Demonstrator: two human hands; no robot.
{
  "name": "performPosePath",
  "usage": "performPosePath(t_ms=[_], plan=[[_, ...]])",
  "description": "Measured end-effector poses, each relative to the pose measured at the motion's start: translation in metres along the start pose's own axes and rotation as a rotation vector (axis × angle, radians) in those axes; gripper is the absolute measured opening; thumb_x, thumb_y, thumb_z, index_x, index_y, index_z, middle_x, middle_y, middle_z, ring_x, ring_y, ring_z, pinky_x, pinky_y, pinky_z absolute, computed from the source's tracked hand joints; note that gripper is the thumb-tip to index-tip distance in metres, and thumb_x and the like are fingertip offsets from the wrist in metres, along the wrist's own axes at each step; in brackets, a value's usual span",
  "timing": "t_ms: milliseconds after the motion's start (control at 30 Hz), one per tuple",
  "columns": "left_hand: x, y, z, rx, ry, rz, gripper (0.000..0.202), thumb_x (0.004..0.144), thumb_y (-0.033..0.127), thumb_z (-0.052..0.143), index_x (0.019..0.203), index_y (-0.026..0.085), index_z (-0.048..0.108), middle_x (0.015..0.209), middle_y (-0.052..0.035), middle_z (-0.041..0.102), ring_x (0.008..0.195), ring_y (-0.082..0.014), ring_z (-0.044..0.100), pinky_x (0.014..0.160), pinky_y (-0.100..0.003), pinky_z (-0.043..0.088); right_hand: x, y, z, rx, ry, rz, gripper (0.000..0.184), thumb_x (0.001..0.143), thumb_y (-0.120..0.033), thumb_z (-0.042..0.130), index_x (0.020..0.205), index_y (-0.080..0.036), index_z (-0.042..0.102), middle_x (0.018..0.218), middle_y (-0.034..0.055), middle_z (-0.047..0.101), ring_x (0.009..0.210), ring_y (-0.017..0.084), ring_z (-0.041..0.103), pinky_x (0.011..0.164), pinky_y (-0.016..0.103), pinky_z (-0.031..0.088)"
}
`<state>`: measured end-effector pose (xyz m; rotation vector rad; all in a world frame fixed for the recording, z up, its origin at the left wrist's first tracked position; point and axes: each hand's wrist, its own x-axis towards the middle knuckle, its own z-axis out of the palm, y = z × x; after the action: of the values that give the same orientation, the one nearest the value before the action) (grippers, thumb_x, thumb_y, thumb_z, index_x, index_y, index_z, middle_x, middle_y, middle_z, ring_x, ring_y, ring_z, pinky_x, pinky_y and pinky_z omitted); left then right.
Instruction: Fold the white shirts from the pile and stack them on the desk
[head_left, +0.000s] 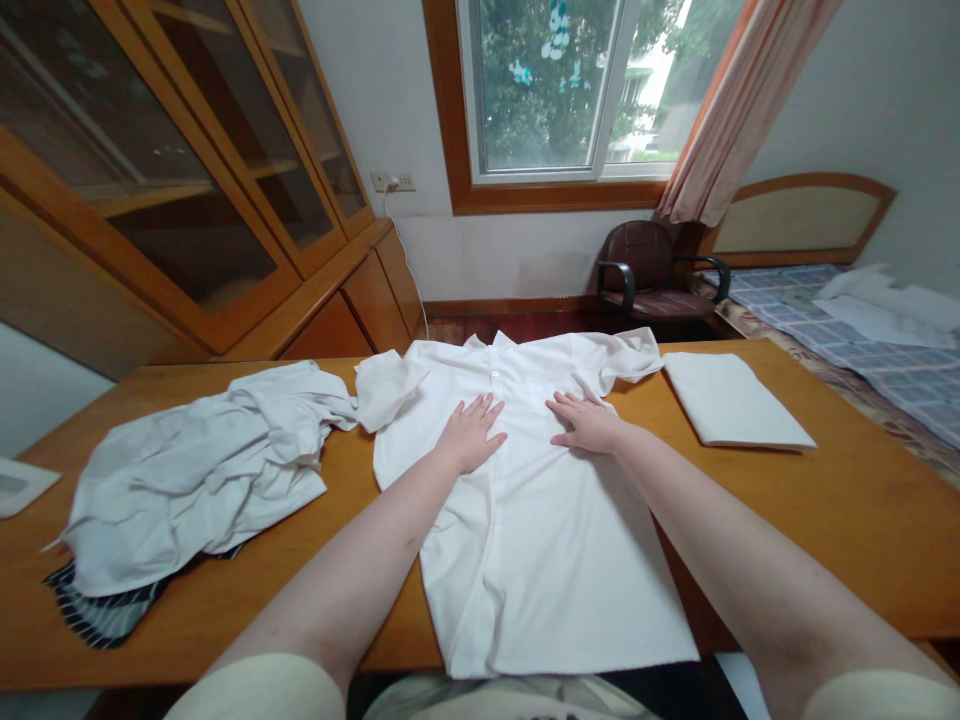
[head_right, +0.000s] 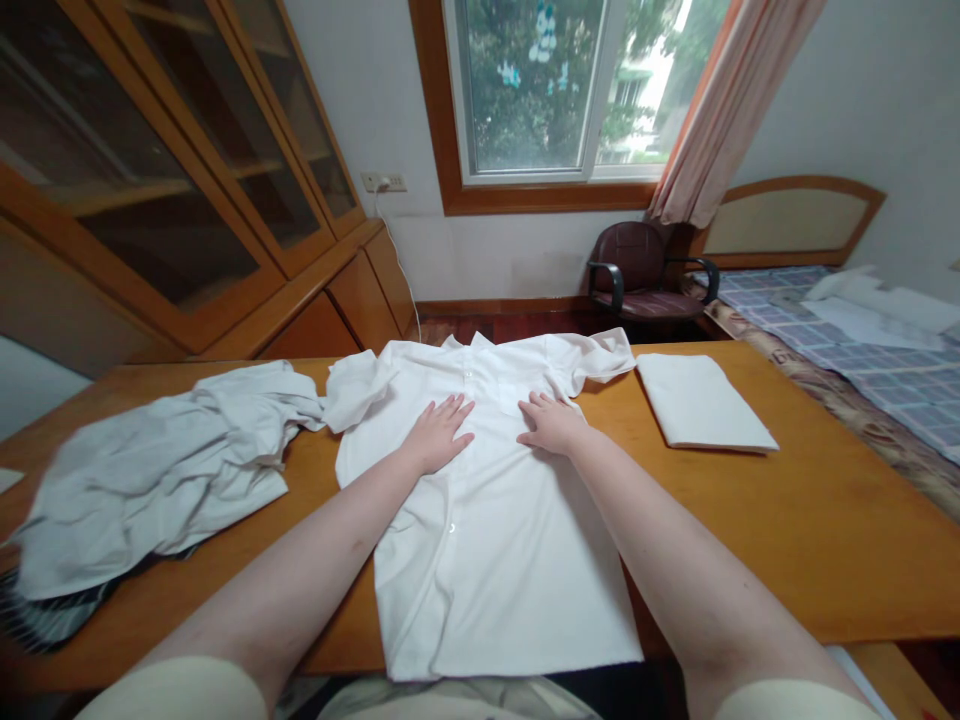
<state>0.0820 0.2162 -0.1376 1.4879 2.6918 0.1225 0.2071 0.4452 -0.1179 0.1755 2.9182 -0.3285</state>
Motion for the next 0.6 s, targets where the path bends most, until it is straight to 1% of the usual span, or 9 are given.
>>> performPosePath(t_ms=[67,100,167,267,367,467,533,600], plan=[[0.003,0.002,0.001,0.005,0.013,-0.012,0.064,0.090,0.052,0.033,0.145,0.022,0.025,0.154,-0.0077,0.019,0.141,-0.0228,0.015,0.112,-0.048,0.012,-0.001,-0.009,0.001,-0.007,0.069,0.080,0.068,0.082,-0.057,0.050,0.139,-0.022,0.040,0.150,0.0110,0.029,0.137,0.028,0.027,0.108,0.045,0.023],[0.004,0.002,0.002,0.008,0.017,-0.020,0.064,0.090,0.052,0.033,0.145,0.022,0.025,0.154,-0.0078,0.019,0.141,-0.0229,0.015,0.112,-0.048,0.012,-0.002,-0.014,0.003,-0.002,0.111,0.119,0.065,0.084,-0.057,0.046,0.138,-0.022,0.041,0.149,0.0120,0.030,0.136,0.029,0.027,0.107,0.047,0.024],[0.006,0.003,0.002,0.012,0.019,-0.035,0.064,0.090,0.052,0.033,0.145,0.021,0.026,0.153,-0.0082,0.020,0.141,-0.0232,0.016,0.112,-0.048,0.013,-0.004,-0.022,0.010,0.007,0.184,0.163,0.063,0.088,-0.057,0.038,0.139,-0.021,0.039,0.150,0.0123,0.028,0.137,0.028,0.024,0.107,0.050,0.021],[0.008,0.005,0.002,0.016,0.012,-0.044,0.064,0.090,0.051,0.033,0.146,0.021,0.025,0.153,-0.0085,0.020,0.141,-0.0233,0.016,0.112,-0.048,0.013,-0.007,-0.027,0.022,-0.009,0.241,0.171,0.064,0.090,-0.056,0.034,0.143,-0.021,0.032,0.152,0.0106,0.025,0.139,0.026,0.018,0.109,0.051,0.014],[0.006,0.006,0.002,0.025,-0.006,-0.048,0.064,0.090,0.051,0.032,0.146,0.020,0.024,0.154,-0.0088,0.019,0.141,-0.0236,0.015,0.112,-0.048,0.013,-0.007,-0.025,0.027,-0.018,0.248,0.175,0.065,0.089,-0.057,0.033,0.144,-0.022,0.031,0.152,0.0091,0.024,0.140,0.025,0.017,0.110,0.049,0.011],[-0.001,0.007,0.003,0.032,-0.023,-0.047,0.066,0.090,0.052,0.032,0.146,0.018,0.023,0.154,-0.0099,0.018,0.141,-0.0243,0.014,0.112,-0.048,0.012,-0.006,-0.024,0.027,-0.011,0.241,0.170,0.065,0.089,-0.058,0.033,0.144,-0.023,0.030,0.153,0.0078,0.023,0.140,0.024,0.017,0.110,0.048,0.009],[-0.007,0.004,0.002,0.025,-0.045,-0.007,0.069,0.089,0.053,0.034,0.147,0.017,0.021,0.154,-0.0104,0.017,0.142,-0.0243,0.012,0.112,-0.048,0.010,-0.006,-0.023,0.027,-0.005,0.234,0.162,0.066,0.089,-0.058,0.032,0.144,-0.023,0.029,0.153,0.0073,0.022,0.140,0.023,0.016,0.110,0.047,0.008],[-0.016,0.000,-0.002,-0.001,-0.086,0.067,0.071,0.088,0.055,0.035,0.147,0.018,0.019,0.154,-0.0103,0.016,0.142,-0.0240,0.010,0.113,-0.047,0.008,-0.007,-0.024,0.027,0.000,0.234,0.157,0.067,0.088,-0.059,0.031,0.145,-0.022,0.028,0.153,0.0071,0.021,0.140,0.023,0.014,0.110,0.047,0.009]])
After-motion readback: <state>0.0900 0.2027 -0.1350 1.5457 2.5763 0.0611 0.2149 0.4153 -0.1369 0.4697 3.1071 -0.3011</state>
